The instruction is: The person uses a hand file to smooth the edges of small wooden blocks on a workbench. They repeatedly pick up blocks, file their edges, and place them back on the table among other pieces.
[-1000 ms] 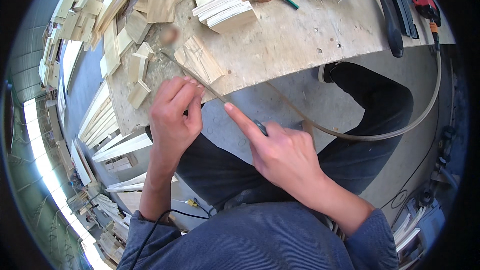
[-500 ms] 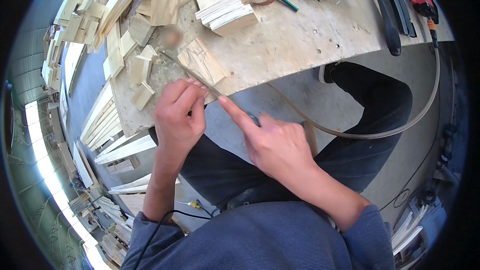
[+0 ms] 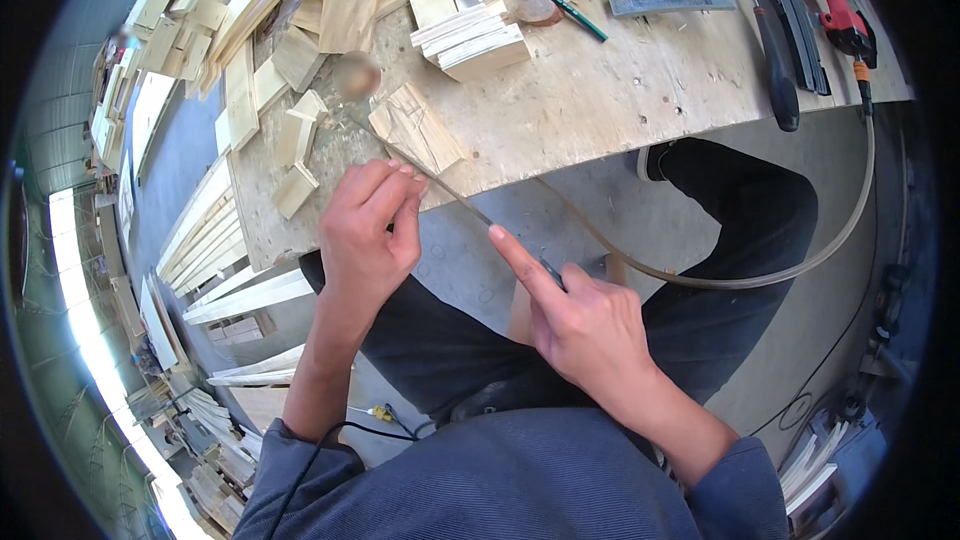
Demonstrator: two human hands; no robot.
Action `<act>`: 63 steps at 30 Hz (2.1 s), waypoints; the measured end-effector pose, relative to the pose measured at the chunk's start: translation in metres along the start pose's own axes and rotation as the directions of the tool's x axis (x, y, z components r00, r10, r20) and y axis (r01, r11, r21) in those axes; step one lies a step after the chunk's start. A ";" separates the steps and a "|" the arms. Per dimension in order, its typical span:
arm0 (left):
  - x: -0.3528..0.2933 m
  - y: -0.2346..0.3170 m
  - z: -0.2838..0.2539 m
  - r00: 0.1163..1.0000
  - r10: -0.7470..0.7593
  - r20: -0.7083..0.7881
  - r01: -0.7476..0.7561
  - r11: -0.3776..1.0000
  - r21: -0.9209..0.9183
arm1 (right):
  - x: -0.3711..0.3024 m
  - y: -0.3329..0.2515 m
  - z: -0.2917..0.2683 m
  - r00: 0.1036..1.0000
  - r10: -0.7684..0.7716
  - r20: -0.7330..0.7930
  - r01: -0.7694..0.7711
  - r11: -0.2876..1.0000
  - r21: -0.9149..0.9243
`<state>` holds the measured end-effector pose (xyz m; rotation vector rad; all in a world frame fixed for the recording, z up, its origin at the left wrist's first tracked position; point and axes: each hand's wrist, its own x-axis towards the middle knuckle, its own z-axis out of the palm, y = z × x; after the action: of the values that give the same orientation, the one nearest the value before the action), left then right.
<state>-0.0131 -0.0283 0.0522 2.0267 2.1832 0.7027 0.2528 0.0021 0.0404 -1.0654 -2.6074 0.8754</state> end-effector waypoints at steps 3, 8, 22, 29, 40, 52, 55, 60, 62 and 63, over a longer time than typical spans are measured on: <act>0.001 -0.003 0.002 1.000 0.015 -0.007 -0.015 1.000 0.022 | 0.017 -0.008 0.004 1.000 -0.006 -0.022 0.006 1.000 -0.001; -0.002 -0.004 0.003 1.000 -0.011 -0.021 0.011 1.000 0.005 | 0.021 -0.003 0.004 1.000 -0.012 0.004 0.013 0.999 -0.046; -0.001 -0.012 0.008 0.991 0.074 -0.107 -0.075 0.997 -0.002 | 0.011 0.017 -0.010 0.998 -0.046 0.050 0.045 0.999 0.026; 0.001 -0.012 0.007 0.999 0.020 -0.048 -0.019 0.999 0.032 | 0.040 0.007 0.011 0.994 -0.101 -0.038 0.100 0.995 -0.019; 0.000 -0.014 0.010 0.996 -0.003 -0.089 0.006 0.999 0.037 | 0.040 0.013 0.011 0.994 -0.101 -0.028 0.101 0.995 -0.022; 0.000 -0.017 0.010 0.996 0.005 -0.090 -0.003 1.000 0.019 | 0.038 0.007 0.012 0.998 -0.058 -0.016 0.058 0.998 0.003; -0.001 -0.018 0.007 0.997 -0.017 -0.081 0.017 1.000 -0.008 | 0.007 0.017 0.005 1.000 -0.031 0.004 0.031 0.999 0.042; 0.004 -0.019 0.013 0.993 -0.011 -0.116 0.014 1.000 0.019 | 0.015 0.011 0.024 0.997 -0.042 -0.070 0.044 0.998 0.035; 0.005 -0.019 0.011 0.992 -0.008 -0.126 0.009 1.000 0.010 | 0.023 0.008 0.031 0.991 -0.059 -0.118 0.064 0.997 0.034; 0.006 -0.019 0.011 0.990 0.003 -0.140 -0.005 1.000 -0.012 | 0.017 0.009 0.030 0.994 -0.037 -0.105 0.042 0.998 0.043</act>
<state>-0.0272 -0.0199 0.0362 2.0346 2.2420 0.8821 0.2343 0.0052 0.0097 -1.0155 -2.5030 0.8424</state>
